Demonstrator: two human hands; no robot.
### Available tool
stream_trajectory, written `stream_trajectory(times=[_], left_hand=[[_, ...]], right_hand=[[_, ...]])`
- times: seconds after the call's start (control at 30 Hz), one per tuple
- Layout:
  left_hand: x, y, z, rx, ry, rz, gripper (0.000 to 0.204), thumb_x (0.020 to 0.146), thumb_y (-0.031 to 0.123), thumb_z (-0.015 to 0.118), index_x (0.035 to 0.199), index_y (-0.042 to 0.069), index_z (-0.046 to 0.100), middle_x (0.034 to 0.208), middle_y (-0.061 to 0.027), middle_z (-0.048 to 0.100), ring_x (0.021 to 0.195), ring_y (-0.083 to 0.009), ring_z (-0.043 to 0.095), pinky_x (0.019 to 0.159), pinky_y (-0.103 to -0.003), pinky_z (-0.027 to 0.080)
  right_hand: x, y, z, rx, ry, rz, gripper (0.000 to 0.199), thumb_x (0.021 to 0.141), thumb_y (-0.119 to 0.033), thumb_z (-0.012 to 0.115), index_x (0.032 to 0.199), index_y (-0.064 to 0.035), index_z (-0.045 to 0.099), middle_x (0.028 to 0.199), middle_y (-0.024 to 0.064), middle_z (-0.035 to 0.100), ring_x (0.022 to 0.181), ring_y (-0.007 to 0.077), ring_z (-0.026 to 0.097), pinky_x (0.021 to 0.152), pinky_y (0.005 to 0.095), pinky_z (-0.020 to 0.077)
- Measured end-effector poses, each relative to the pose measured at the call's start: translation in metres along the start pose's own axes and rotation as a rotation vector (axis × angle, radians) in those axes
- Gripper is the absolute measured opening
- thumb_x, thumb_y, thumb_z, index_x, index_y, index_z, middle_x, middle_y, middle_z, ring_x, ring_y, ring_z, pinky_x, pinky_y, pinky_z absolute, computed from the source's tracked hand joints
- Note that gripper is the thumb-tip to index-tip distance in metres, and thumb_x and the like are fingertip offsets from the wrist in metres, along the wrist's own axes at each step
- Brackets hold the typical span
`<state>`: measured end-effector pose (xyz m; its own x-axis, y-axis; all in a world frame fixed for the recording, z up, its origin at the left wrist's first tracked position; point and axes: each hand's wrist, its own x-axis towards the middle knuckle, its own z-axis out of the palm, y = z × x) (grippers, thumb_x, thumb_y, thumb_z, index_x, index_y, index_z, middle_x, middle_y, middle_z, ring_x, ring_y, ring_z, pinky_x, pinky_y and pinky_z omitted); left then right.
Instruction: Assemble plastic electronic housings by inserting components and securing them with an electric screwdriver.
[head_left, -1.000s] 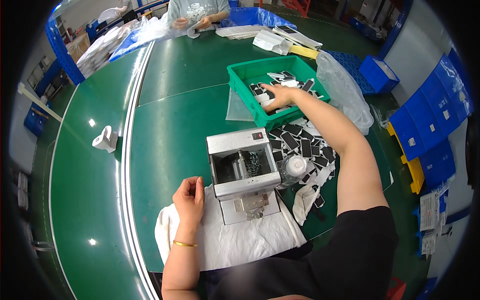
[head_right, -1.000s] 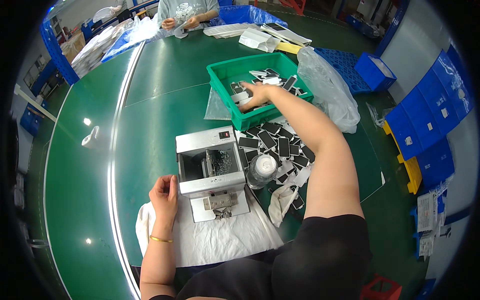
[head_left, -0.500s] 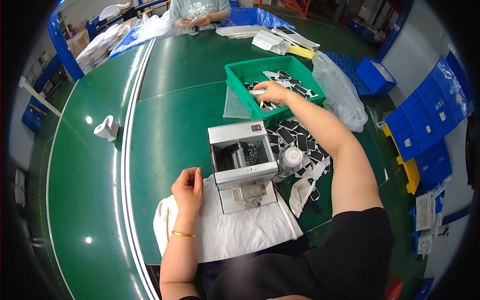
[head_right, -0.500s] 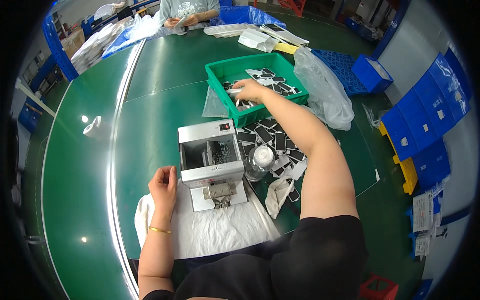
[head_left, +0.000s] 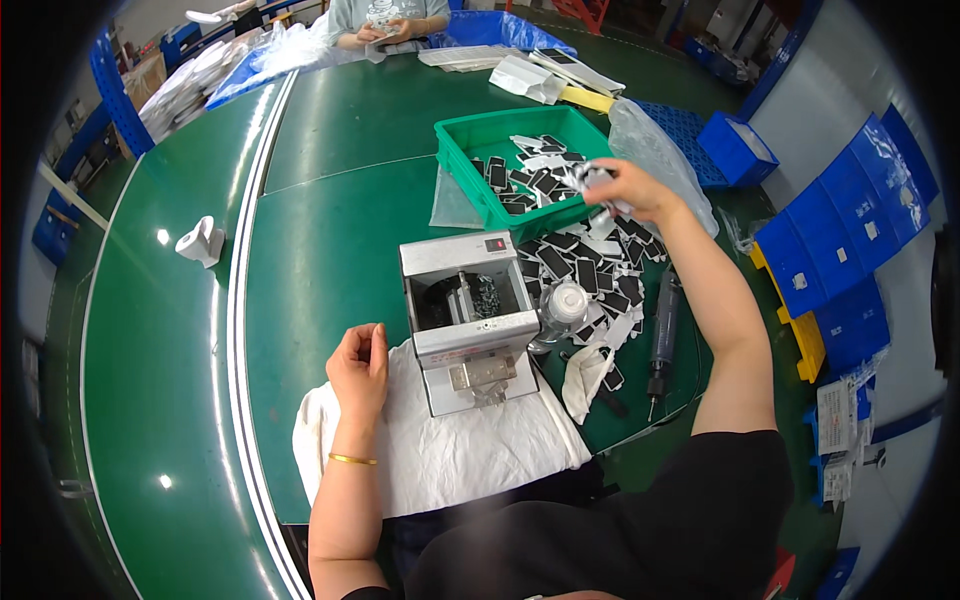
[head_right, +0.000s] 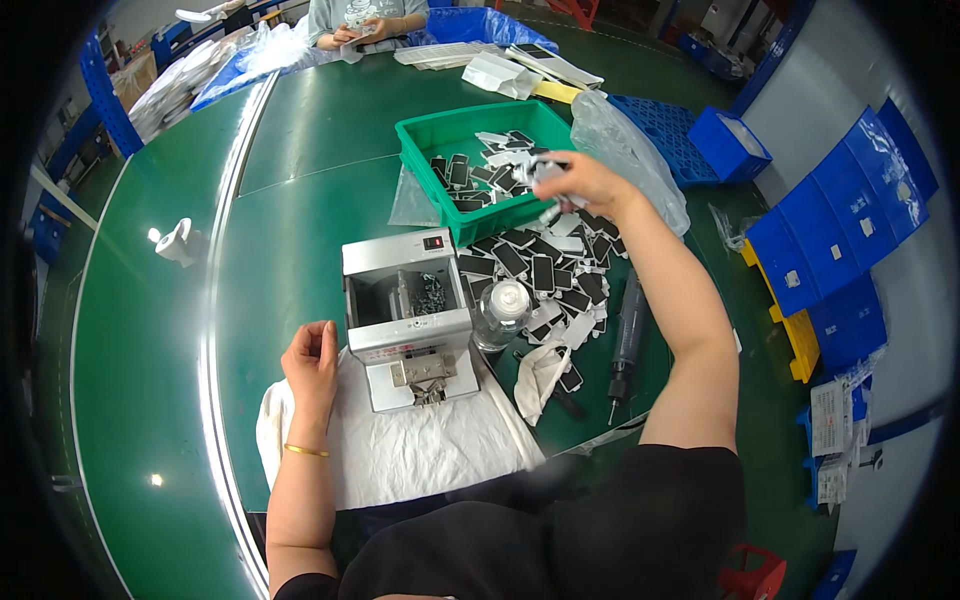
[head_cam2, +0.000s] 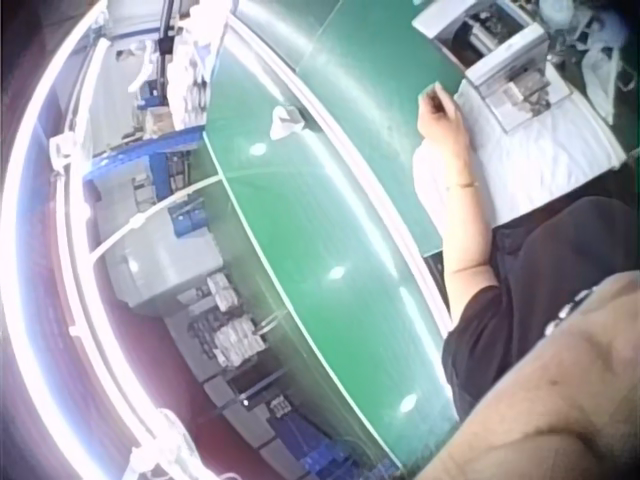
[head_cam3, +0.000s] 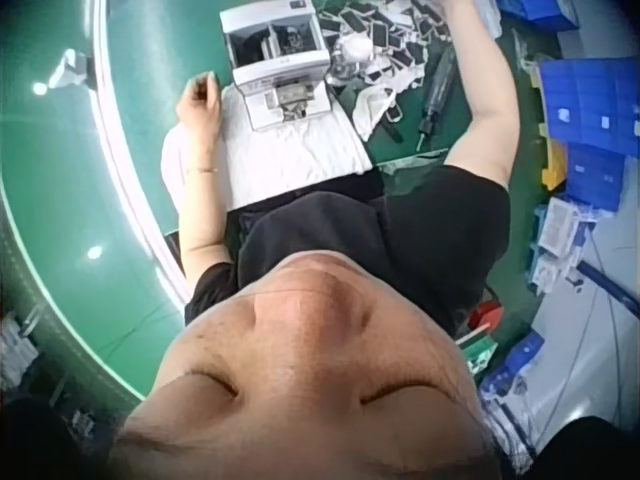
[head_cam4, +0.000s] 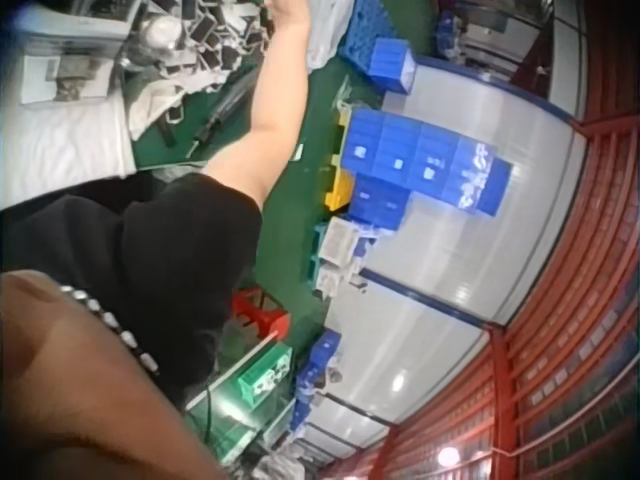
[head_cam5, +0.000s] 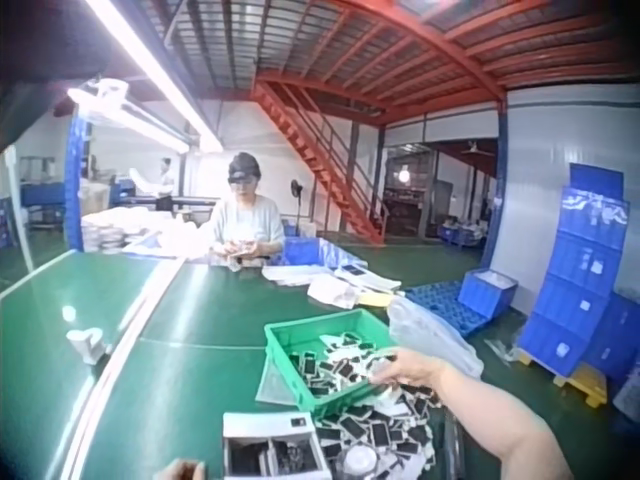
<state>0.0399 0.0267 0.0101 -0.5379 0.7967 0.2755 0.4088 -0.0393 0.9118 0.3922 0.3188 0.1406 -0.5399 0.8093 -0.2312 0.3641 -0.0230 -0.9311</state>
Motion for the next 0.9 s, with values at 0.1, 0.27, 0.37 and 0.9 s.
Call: stream_trajectory(times=[0.1, 0.27, 0.37, 0.9], left_hand=[[0.000, -0.004, -0.001, 0.003, -0.003, 0.006, 0.017, 0.096, 0.015, 0.068, 0.087, 0.000, 0.065, 0.067, 0.0045, 0.057, 0.059, -0.0023, 0.046, 0.055, -0.019, 0.040], [0.002, -0.012, 0.001, 0.001, -0.008, -0.023, 0.017, 0.097, 0.015, 0.067, 0.088, -0.001, 0.065, 0.069, 0.0045, 0.058, 0.060, -0.0022, 0.047, 0.056, -0.019, 0.040], [0.002, -0.011, 0.000, 0.006, -0.020, -0.022, 0.017, 0.097, 0.014, 0.066, 0.089, -0.001, 0.065, 0.070, 0.0044, 0.058, 0.061, -0.0023, 0.047, 0.056, -0.019, 0.040], [-0.004, 0.002, 0.003, 0.010, -0.019, -0.030, 0.012, 0.094, 0.007, 0.067, 0.086, -0.001, 0.064, 0.067, 0.0030, 0.059, 0.060, -0.0020, 0.048, 0.057, -0.019, 0.042]], right_hand=[[-0.030, 0.012, 0.011, -0.141, -0.050, 0.061, 0.040, 0.075, -0.008, 0.081, 0.112, -0.0070, 0.067, 0.090, 0.0040, 0.067, 0.072, 0.0099, 0.063, 0.053, 0.0248, 0.0508], [-0.044, 0.020, 0.025, -0.561, -0.145, -0.015, 0.042, 0.073, -0.013, 0.084, 0.112, -0.0054, 0.070, 0.106, 0.0038, 0.068, 0.106, 0.0144, 0.060, 0.091, 0.0339, 0.0496], [-0.038, 0.009, 0.027, -0.435, -0.157, -0.085, 0.043, 0.072, -0.021, 0.086, 0.111, -0.0088, 0.072, 0.108, 0.0057, 0.069, 0.102, 0.0160, 0.063, 0.092, 0.0324, 0.0489], [0.168, 0.062, -0.045, -0.916, 0.154, 0.331, 0.148, 0.045, -0.081, 0.080, 0.160, -0.0144, 0.012, 0.159, 0.0199, 0.028, 0.145, 0.0311, 0.034, 0.118, 0.0418, 0.0301]])
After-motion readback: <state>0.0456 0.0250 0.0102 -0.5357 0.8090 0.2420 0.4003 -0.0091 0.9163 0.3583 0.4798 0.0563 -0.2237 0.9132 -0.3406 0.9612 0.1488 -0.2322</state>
